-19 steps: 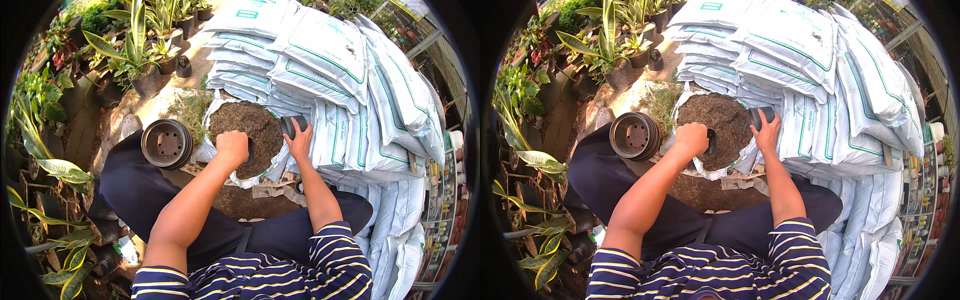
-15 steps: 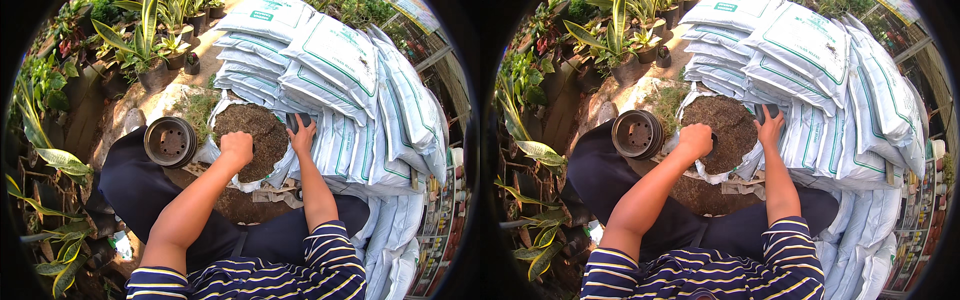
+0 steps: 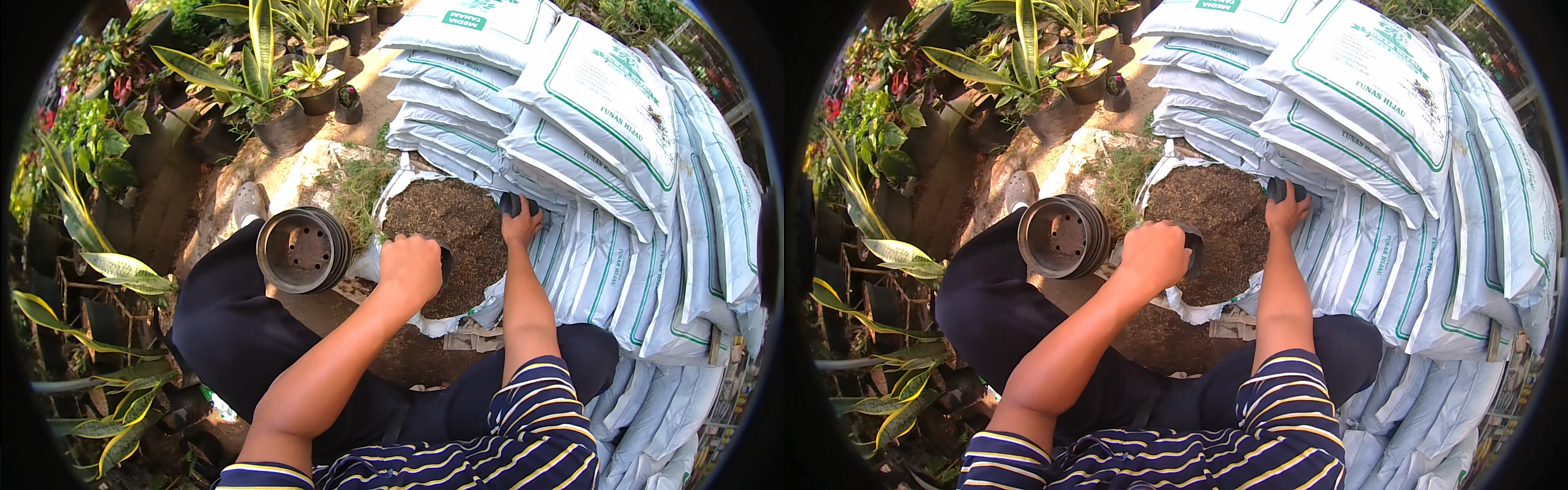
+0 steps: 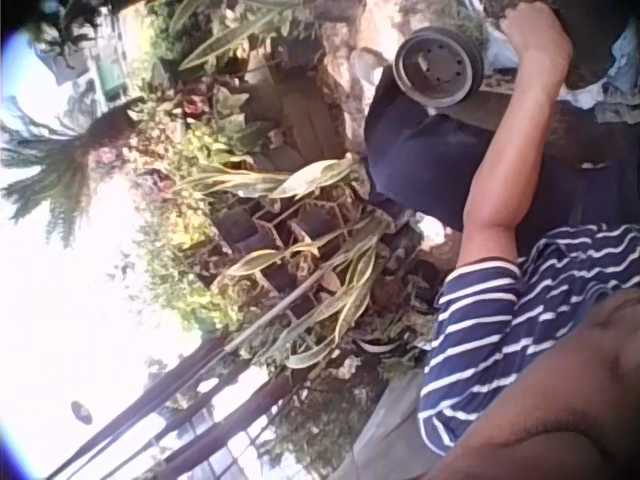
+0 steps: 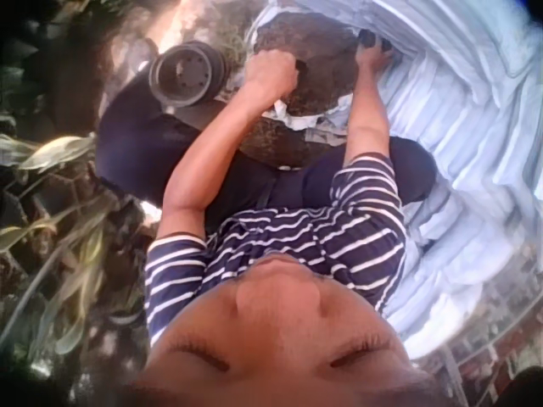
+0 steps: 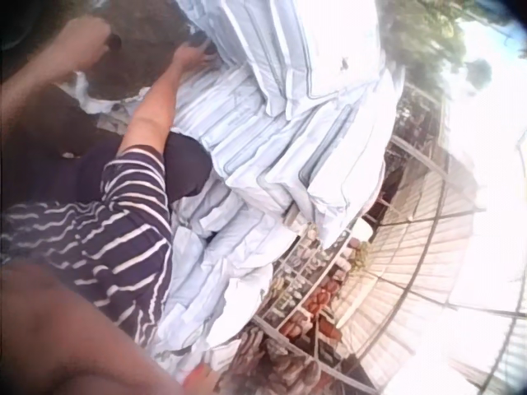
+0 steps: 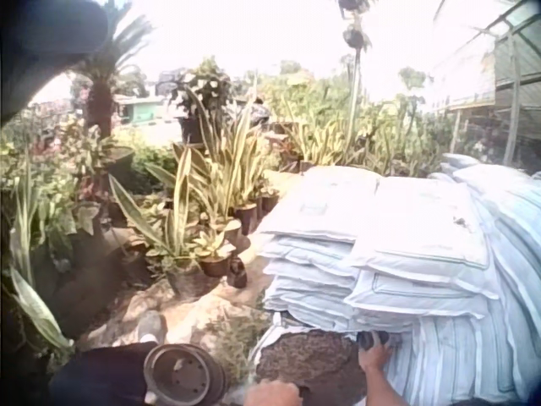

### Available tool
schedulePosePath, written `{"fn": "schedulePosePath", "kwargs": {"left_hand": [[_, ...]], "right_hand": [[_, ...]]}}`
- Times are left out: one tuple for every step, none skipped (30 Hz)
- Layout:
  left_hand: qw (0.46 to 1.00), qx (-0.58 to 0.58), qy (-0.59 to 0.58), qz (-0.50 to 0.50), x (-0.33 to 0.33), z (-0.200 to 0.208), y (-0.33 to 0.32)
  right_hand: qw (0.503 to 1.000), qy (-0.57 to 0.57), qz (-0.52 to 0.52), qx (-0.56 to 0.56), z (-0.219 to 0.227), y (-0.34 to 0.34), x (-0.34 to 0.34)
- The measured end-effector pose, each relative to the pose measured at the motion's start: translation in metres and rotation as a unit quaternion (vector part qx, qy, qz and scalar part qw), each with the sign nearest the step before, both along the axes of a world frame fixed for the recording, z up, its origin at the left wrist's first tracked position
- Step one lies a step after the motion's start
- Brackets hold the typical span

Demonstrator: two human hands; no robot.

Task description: The person removes a plant from its container, clears excess dirt from the roots, and uses a smaller pot to scoop soil from a bag into a new pot before planting it.

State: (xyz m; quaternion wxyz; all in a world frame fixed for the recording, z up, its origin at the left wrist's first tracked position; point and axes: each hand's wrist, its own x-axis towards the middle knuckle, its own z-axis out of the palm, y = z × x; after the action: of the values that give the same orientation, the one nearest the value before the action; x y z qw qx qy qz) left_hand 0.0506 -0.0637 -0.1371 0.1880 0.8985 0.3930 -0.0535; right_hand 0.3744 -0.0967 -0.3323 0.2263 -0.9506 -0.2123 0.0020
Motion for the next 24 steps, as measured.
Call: {"fn": "schedulePosePath", "kwargs": {"left_hand": [[1.0, 0.001, -0.006, 0.002, -0.002, 0.005, 0.0], [1.0, 0.002, -0.012, 0.002, -0.003, 0.011, -0.001], [1.0, 0.006, -0.021, 0.002, -0.003, 0.016, 0.001], [1.0, 0.004, -0.02, 0.003, -0.003, 0.016, 0.001], [1.0, 0.002, -0.02, 0.005, -0.004, 0.015, 0.002], [1.0, 0.002, -0.023, 0.007, -0.003, 0.015, 0.003], [1.0, -0.004, -0.013, 0.007, -0.001, 0.013, 0.003], [1.0, -0.009, -0.002, 0.008, 0.0, 0.011, 0.003], [1.0, -0.014, 0.006, 0.008, 0.004, 0.01, 0.004], [1.0, -0.019, 0.013, 0.007, 0.007, 0.009, 0.004], [0.999, -0.024, 0.021, 0.006, 0.011, 0.009, 0.003], [0.999, -0.032, 0.028, 0.007, 0.012, 0.009, 0.002], [0.999, -0.026, 0.028, 0.005, 0.013, 0.01, 0.001], [0.999, -0.019, 0.028, 0.002, 0.014, 0.011, 0.001], [0.999, -0.016, 0.027, 0.006, 0.011, 0.012, -0.002], [1.0, -0.017, 0.025, 0.005, 0.012, 0.013, -0.004], [1.0, -0.018, 0.024, 0.005, 0.012, 0.015, -0.004], [1.0, -0.017, 0.021, 0.004, 0.012, 0.018, -0.004], [1.0, -0.016, 0.022, 0.004, 0.012, 0.018, -0.004], [1.0, -0.015, 0.023, 0.004, 0.011, 0.016, -0.004], [1.0, -0.015, 0.024, 0.006, 0.009, 0.014, -0.004], [0.999, -0.017, 0.028, 0.003, 0.008, 0.013, -0.004], [0.999, -0.019, 0.032, 0.001, 0.007, 0.012, -0.003], [0.999, -0.023, 0.037, -0.002, 0.006, 0.01, -0.004]], "right_hand": [[1.0, 0.007, 0.006, -0.003, 0.005, 0.006, -0.006], [1.0, 0.014, 0.011, -0.006, 0.01, 0.01, -0.012], [0.999, 0.003, 0.032, -0.027, 0.016, 0.016, -0.017], [0.997, 0.002, 0.062, -0.041, 0.021, 0.021, -0.023], [0.994, 0.0, 0.091, -0.055, 0.025, 0.024, -0.03], [0.99, -0.006, 0.12, -0.068, 0.031, 0.029, -0.034], [0.987, -0.007, 0.138, -0.08, 0.04, 0.032, -0.043], [0.982, -0.014, 0.17, -0.083, 0.037, 0.033, -0.047], [0.975, -0.024, 0.202, -0.086, 0.038, 0.034, -0.051], [0.968, -0.035, 0.233, -0.088, 0.04, 0.035, -0.054], [0.964, -0.034, 0.243, -0.101, 0.042, 0.035, -0.058], [0.964, -0.023, 0.245, -0.103, 0.046, 0.034, -0.063], [0.963, -0.012, 0.246, -0.105, 0.05, 0.033, -0.068], [0.963, -0.001, 0.248, -0.107, 0.054, 0.032, -0.074], [0.963, 0.006, 0.25, -0.098, 0.06, 0.03, -0.084], [0.965, 0.009, 0.246, -0.096, 0.061, 0.024, -0.088], [0.966, 0.012, 0.241, -0.094, 0.062, 0.018, -0.093], [0.968, 0.013, 0.236, -0.09, 0.064, 0.012, -0.096], [0.967, 0.006, 0.236, -0.09, 0.066, 0.005, -0.101], [0.965, 0.007, 0.244, -0.093, 0.068, 0.0, -0.105], [0.963, 0.007, 0.252, -0.097, 0.073, -0.006, -0.11], [0.961, 0.007, 0.258, -0.102, 0.078, -0.012, -0.115], [0.954, -0.004, 0.285, -0.096, 0.079, -0.018, -0.118], [0.949, -0.023, 0.3, -0.094, 0.079, -0.024, -0.12]]}}
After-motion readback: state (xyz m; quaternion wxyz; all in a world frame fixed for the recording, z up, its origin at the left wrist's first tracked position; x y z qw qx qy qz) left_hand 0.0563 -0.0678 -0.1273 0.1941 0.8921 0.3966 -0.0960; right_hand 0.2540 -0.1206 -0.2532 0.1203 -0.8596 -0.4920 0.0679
